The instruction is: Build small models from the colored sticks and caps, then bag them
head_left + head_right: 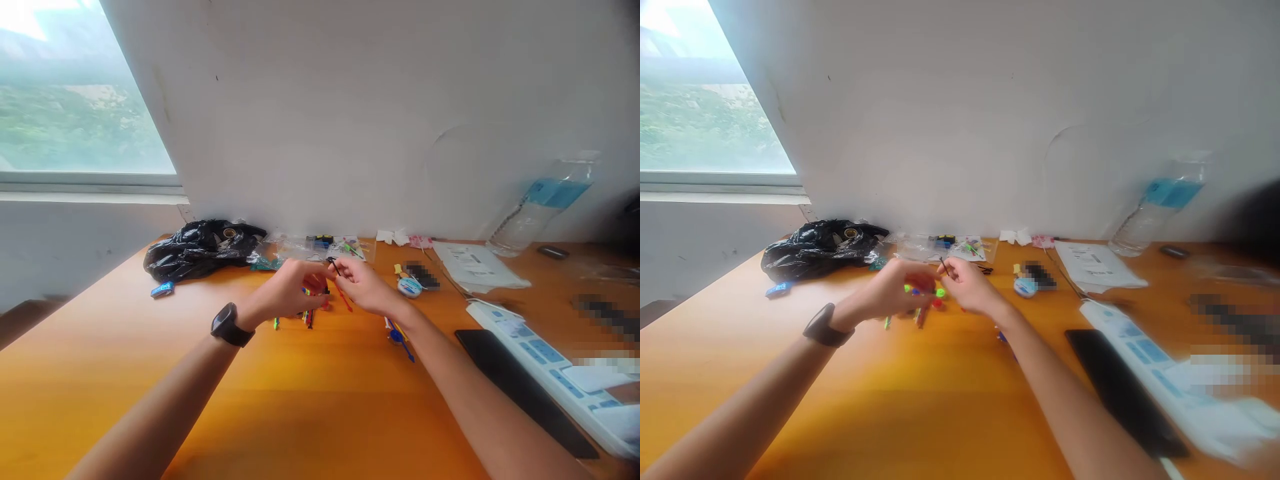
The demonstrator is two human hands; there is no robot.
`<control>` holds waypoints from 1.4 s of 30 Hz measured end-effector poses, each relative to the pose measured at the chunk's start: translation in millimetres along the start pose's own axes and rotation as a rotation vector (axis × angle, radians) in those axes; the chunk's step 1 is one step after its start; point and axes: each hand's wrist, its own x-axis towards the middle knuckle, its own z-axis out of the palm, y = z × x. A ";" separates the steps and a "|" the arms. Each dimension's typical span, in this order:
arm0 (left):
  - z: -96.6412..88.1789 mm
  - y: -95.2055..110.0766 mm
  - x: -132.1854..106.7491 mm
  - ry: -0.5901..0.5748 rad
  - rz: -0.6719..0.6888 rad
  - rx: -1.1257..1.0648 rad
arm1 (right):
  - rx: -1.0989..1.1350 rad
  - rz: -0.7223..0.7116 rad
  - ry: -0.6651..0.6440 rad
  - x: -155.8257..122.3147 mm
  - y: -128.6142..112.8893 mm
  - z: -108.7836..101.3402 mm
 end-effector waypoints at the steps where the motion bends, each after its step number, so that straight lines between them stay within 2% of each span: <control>1: 3.0 -2.9 -0.6 -0.057 -0.014 0.032 | -0.104 0.033 0.000 1.9 7.7 -0.4; 4: 17.3 -13.1 -1.5 -0.183 -0.023 0.111 | -0.370 0.147 -0.039 5.9 26.6 0.8; 8: 35.1 -23.6 -1.8 -0.251 -0.002 0.247 | -0.498 0.222 -0.009 5.7 36.1 7.1; 11: 36.6 -29.2 -2.3 -0.230 0.024 0.317 | -0.565 0.225 -0.009 2.0 34.4 9.5; 16: 25.8 -40.6 -2.7 -0.166 0.117 0.402 | -0.689 0.139 -0.029 -4.3 23.3 9.0; 22: 21.6 -45.1 -0.8 -0.172 0.197 0.396 | -0.616 0.053 -0.095 -5.6 19.6 14.1; 27: 23.4 -49.4 0.1 -0.121 0.193 0.433 | -0.588 0.021 -0.100 -5.5 24.2 10.8; 33: 23.0 -53.2 -0.5 -0.104 0.163 0.462 | -0.576 -0.001 -0.053 -0.6 26.0 -15.4; 36: 22.6 -54.0 -1.3 -0.106 0.151 0.471 | -0.626 0.118 -0.091 -3.1 30.1 -39.4; 39: 21.9 -55.5 -2.4 -0.112 0.146 0.475 | -0.688 0.279 -0.205 -10.1 35.4 -66.8; 42: 21.1 -57.2 -3.3 -0.133 0.159 0.454 | -0.702 0.350 -0.268 -16.0 38.2 -86.0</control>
